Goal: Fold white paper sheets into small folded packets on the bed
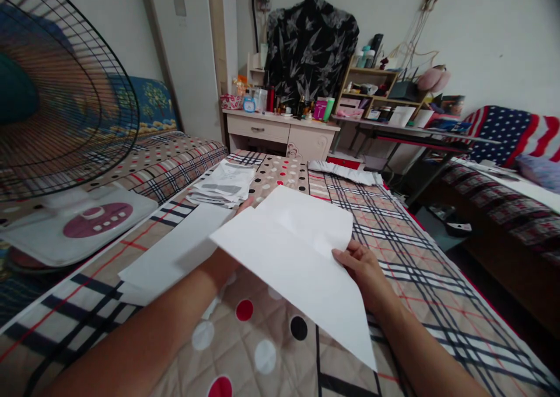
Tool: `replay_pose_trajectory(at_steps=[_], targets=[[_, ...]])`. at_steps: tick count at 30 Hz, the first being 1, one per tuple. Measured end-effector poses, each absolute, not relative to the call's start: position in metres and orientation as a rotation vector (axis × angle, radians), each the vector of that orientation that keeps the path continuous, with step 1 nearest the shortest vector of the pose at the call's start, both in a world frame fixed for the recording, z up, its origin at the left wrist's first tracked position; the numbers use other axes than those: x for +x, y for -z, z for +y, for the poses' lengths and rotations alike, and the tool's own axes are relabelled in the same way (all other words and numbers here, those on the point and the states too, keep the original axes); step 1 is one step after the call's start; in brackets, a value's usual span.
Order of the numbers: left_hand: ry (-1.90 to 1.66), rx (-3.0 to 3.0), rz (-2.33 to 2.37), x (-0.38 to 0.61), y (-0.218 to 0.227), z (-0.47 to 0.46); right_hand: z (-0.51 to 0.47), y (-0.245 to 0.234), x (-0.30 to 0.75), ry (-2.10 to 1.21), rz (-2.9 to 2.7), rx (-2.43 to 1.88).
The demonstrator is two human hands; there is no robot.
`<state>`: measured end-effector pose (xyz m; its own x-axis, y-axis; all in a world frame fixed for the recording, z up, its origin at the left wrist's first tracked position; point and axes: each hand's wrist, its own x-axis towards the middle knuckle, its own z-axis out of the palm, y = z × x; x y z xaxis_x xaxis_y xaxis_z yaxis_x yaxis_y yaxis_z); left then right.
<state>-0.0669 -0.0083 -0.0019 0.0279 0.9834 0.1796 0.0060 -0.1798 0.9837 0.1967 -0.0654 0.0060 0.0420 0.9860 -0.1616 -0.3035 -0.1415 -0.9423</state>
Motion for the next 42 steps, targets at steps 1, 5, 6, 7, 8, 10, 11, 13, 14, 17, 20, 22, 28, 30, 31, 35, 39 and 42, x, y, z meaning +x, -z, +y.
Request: replay_pose_trajectory(at_steps=[1,5,6,7,8,10,11,13,14,17,20,22,28,30,31,35,39,42], targets=[[-1.327,1.322,1.090,-0.064,0.000,-0.007,-0.065,-0.005,0.197,-1.399,-0.881,-1.122],[-1.385,1.067,1.004,-0.054,-0.009,-0.003,-0.063,0.001,0.198,-1.404,-1.029,-1.154],[-1.410,1.017,0.988,-0.054,-0.009,-0.002,-0.063,0.001,0.199,-1.415,-1.041,-1.151],[-1.437,0.988,0.982,-0.054,-0.009,-0.002,-0.063,0.001,0.199,-1.434,-1.038,-1.134],[-1.460,0.984,0.985,-0.054,-0.007,-0.001,-0.063,0.000,0.200,-1.458,-1.025,-1.101],[-1.484,0.987,1.010,-0.056,-0.004,0.000,-0.063,-0.002,0.201,-1.503,-1.009,-1.012],[-1.495,0.987,1.033,-0.057,-0.003,0.000,-0.064,-0.003,0.201,-1.510,-1.020,-0.977],[-1.514,0.992,1.068,-0.058,-0.001,0.001,-0.065,-0.003,0.202,-1.456,-1.083,-0.990],[-1.518,0.998,1.079,-0.057,-0.001,0.001,-0.066,-0.002,0.202,-1.406,-1.117,-1.030],[-1.502,1.006,1.103,-0.055,-0.002,-0.001,-0.064,0.003,0.202,-1.236,-1.142,-1.169],[-1.433,0.973,1.110,-0.052,-0.002,-0.004,-0.053,0.004,0.204,-1.064,-1.060,-1.182],[-1.398,0.960,1.107,-0.050,-0.002,-0.005,-0.036,0.000,0.204,-0.970,-1.025,-1.149],[-1.224,1.111,1.091,-0.044,0.000,-0.007,0.056,-0.016,0.193,-0.837,-1.029,-1.113],[-1.204,1.137,1.081,-0.041,0.002,-0.007,0.095,-0.017,0.180,-0.825,-1.013,-1.126],[-1.188,1.170,1.067,-0.039,0.003,-0.006,0.114,-0.017,0.173,-0.820,-0.999,-1.140],[-1.156,1.298,1.064,-0.034,0.017,-0.005,0.181,-0.014,0.135,-0.883,-0.977,-1.225],[-1.129,1.421,1.108,-0.032,0.031,-0.003,0.222,-0.006,0.098,-1.030,-0.958,-1.290],[-1.116,1.462,1.132,-0.031,0.036,-0.002,0.225,0.005,0.082,-1.106,-0.942,-1.299]])
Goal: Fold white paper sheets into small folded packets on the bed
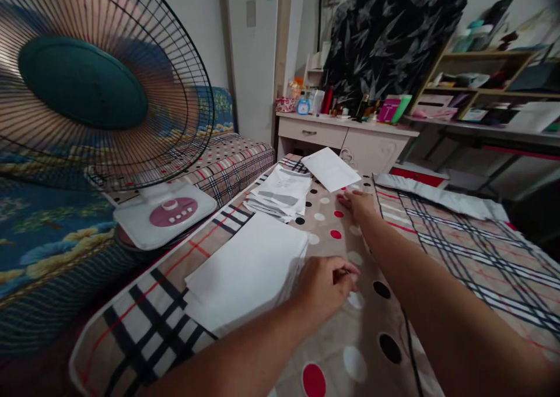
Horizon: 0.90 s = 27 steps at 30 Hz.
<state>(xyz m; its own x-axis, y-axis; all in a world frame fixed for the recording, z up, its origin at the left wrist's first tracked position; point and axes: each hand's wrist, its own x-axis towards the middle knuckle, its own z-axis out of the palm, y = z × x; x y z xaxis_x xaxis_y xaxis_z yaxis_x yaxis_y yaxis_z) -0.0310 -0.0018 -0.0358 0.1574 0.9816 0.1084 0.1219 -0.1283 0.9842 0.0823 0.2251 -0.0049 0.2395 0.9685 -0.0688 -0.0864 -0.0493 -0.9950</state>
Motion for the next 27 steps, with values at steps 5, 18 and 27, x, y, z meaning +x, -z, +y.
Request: replay_pose_trajectory(at_steps=[5,18,27], targets=[[-1.132,1.513,1.122,-0.031,0.035,-0.001,0.180,0.014,0.085,-1.188,-0.995,-1.242],[-1.229,1.297,0.978,-0.047,-0.010,-0.008,-0.051,0.007,0.129,-1.196,-1.254,-1.228],[-1.460,1.107,1.193,-0.167,-0.026,0.008,-0.090,-0.018,0.087,-0.759,-1.976,-1.076]])
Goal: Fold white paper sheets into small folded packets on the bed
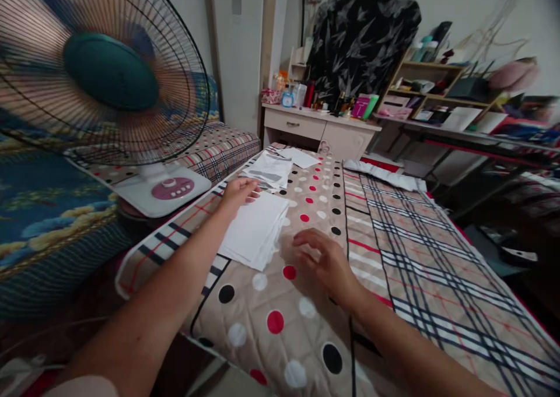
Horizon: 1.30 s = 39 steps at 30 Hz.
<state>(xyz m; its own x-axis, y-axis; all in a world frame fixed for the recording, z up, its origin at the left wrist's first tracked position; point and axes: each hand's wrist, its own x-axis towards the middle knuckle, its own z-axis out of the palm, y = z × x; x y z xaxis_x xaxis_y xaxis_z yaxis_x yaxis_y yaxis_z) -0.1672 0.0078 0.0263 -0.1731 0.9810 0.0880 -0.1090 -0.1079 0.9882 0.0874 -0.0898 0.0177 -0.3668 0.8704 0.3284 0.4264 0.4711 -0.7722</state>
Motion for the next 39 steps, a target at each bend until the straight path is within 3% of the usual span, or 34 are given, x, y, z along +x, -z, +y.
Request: replay_pose_trajectory(at_steps=[6,20,28,34,37,39], targets=[[-1.650,0.862,1.245,-0.205,-0.008,0.004,-0.091,-0.025,0.023,-0.372,-2.480,-0.994],[-1.770,0.584,1.042,-0.219,-0.018,0.003,-0.122,-0.001,-0.022,0.321,-2.811,-0.897],[-1.842,0.408,0.974,-0.228,-0.028,-0.001,-0.093,-0.017,0.007,0.201,-2.836,-0.666],[-1.823,0.457,0.987,-0.224,-0.026,0.000,-0.066,-0.018,0.017,0.128,-2.753,-0.784],[-1.787,0.519,1.009,-0.222,-0.023,0.001,-0.078,-0.032,0.016,-0.177,-2.589,-0.952],[-1.753,0.577,1.023,-0.220,-0.020,0.002,-0.101,-0.049,0.021,-0.613,-2.316,-0.947]])
